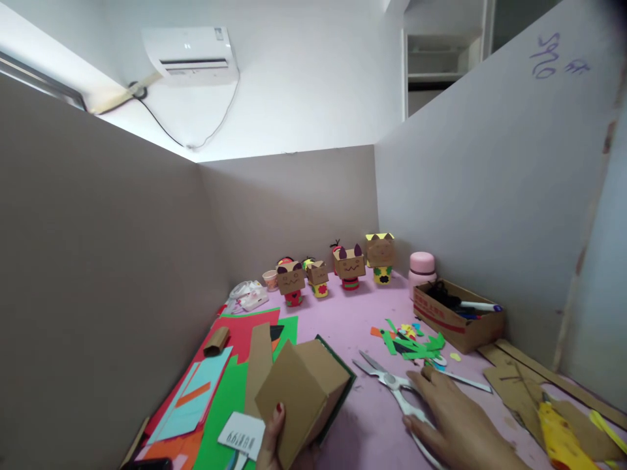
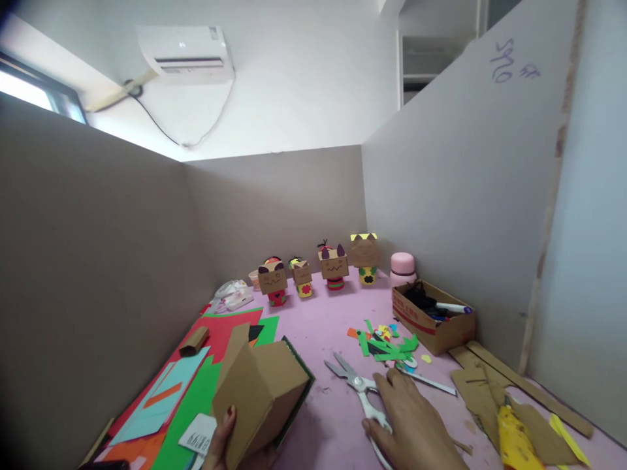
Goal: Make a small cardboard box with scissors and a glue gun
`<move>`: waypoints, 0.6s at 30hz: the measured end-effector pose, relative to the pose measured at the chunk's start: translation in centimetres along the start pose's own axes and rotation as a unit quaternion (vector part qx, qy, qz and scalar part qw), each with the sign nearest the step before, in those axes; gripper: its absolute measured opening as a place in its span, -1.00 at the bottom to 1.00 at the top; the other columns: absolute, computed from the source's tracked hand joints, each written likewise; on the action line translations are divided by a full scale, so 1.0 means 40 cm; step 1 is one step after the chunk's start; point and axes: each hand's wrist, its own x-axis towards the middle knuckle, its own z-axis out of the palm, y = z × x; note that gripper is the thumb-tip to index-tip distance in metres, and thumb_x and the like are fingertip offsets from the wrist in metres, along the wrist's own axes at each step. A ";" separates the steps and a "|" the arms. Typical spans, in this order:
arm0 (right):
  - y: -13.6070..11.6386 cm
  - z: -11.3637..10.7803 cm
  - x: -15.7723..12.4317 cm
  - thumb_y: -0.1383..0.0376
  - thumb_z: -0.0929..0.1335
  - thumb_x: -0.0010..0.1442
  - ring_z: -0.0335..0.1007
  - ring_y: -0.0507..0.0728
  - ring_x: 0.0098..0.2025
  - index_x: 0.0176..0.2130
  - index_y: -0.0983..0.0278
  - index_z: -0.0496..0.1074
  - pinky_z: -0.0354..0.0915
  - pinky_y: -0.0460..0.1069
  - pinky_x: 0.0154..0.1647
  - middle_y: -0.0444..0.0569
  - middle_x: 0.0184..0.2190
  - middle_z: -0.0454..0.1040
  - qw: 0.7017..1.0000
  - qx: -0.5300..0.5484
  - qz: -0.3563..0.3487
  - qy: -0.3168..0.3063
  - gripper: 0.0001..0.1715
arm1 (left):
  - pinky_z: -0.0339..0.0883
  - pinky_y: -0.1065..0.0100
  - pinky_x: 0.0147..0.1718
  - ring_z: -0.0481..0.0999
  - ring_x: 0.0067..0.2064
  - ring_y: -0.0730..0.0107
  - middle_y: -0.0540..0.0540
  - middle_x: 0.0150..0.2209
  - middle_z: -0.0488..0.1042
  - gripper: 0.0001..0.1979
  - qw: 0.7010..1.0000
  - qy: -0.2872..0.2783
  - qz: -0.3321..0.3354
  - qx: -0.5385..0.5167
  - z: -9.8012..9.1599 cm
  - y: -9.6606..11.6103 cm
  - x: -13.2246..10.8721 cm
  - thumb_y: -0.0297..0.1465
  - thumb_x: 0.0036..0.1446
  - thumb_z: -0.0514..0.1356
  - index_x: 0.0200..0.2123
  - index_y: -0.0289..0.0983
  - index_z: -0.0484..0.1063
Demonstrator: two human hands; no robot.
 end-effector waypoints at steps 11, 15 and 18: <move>-0.014 -0.034 -0.001 0.31 0.22 0.12 0.31 0.36 -0.01 0.02 0.38 0.37 0.26 0.20 -0.03 0.25 -0.06 0.40 0.999 -0.001 -0.020 -0.026 -0.53 | 0.32 -0.20 -0.19 0.58 -0.31 0.02 -0.18 -0.39 0.60 -0.28 0.998 -0.023 -0.030 -0.049 0.038 0.024 -0.025 -0.47 -0.04 0.21 0.20 -0.16 0.03; -0.018 -0.045 -0.004 0.35 0.26 0.06 0.30 0.37 -0.01 0.02 0.37 0.36 0.27 0.20 -0.05 0.24 -0.05 0.40 0.999 0.000 -0.024 -0.028 -0.50 | 0.30 -0.23 -0.16 0.58 -0.35 0.07 -0.18 -0.40 0.61 -0.28 0.998 -0.029 -0.040 -0.046 0.047 0.033 -0.030 -0.47 -0.01 0.18 0.23 -0.19 -0.01; -0.021 -0.047 -0.005 0.34 0.26 0.04 0.32 0.37 -0.03 -0.02 0.35 0.39 0.27 0.20 -0.06 0.23 -0.07 0.41 1.000 0.003 -0.023 -0.019 -0.53 | 0.30 -0.23 -0.16 0.58 -0.33 0.06 -0.17 -0.39 0.61 -0.20 0.999 -0.031 -0.037 -0.025 0.045 0.034 -0.027 -0.52 -0.01 0.17 0.26 -0.17 -0.12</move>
